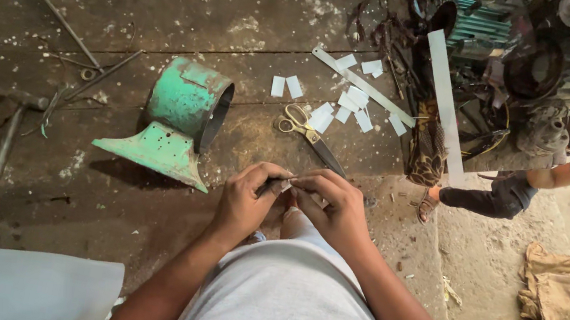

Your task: The person cuts small white rectangular pieces from a strip using scissors and inserts them one by one into slots on the inner surface of a green cylindrical metal housing. The person repeatedly picks up pieces, cuts them, and places them inside the housing.

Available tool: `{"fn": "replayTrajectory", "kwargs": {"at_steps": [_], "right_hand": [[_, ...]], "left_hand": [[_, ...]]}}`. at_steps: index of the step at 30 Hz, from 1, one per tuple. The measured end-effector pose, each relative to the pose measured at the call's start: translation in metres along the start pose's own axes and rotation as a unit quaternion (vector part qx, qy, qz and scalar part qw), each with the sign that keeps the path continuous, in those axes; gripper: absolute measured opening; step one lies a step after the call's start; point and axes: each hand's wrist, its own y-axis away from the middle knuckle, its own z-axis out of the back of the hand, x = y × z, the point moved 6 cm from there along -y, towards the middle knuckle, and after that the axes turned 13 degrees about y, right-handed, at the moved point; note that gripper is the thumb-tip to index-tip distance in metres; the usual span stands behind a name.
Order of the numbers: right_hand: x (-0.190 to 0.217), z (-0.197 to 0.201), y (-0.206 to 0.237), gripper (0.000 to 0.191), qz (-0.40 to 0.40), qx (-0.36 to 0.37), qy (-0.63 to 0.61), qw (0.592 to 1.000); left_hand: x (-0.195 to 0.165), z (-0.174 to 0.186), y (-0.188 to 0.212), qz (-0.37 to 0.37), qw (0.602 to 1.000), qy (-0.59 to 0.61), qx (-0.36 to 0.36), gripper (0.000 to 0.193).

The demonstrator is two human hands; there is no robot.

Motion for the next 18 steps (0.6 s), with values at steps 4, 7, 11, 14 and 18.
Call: {"fn": "replayTrajectory", "kwargs": {"at_steps": [4, 7, 11, 14, 18], "right_hand": [[-0.001, -0.005, -0.001, 0.016, -0.014, 0.002, 0.0, 1.0], [0.004, -0.009, 0.002, 0.016, 0.011, -0.005, 0.006, 1.0], [0.006, -0.013, 0.005, 0.019, 0.012, -0.006, 0.029, 0.999], [-0.001, -0.013, 0.004, 0.013, -0.046, -0.002, 0.021, 0.999], [0.003, -0.011, 0.001, 0.015, -0.021, -0.018, 0.002, 1.0]], "left_hand": [[0.004, 0.002, 0.004, -0.01, 1.0, 0.019, -0.007, 0.016], [0.01, 0.004, 0.007, 0.016, 0.999, 0.036, -0.003, 0.016], [0.013, 0.005, 0.006, 0.02, 0.999, 0.05, 0.01, 0.016], [0.014, 0.005, 0.003, 0.021, 0.998, 0.062, 0.013, 0.015], [0.014, 0.004, 0.003, 0.023, 0.999, 0.046, 0.014, 0.015]]}}
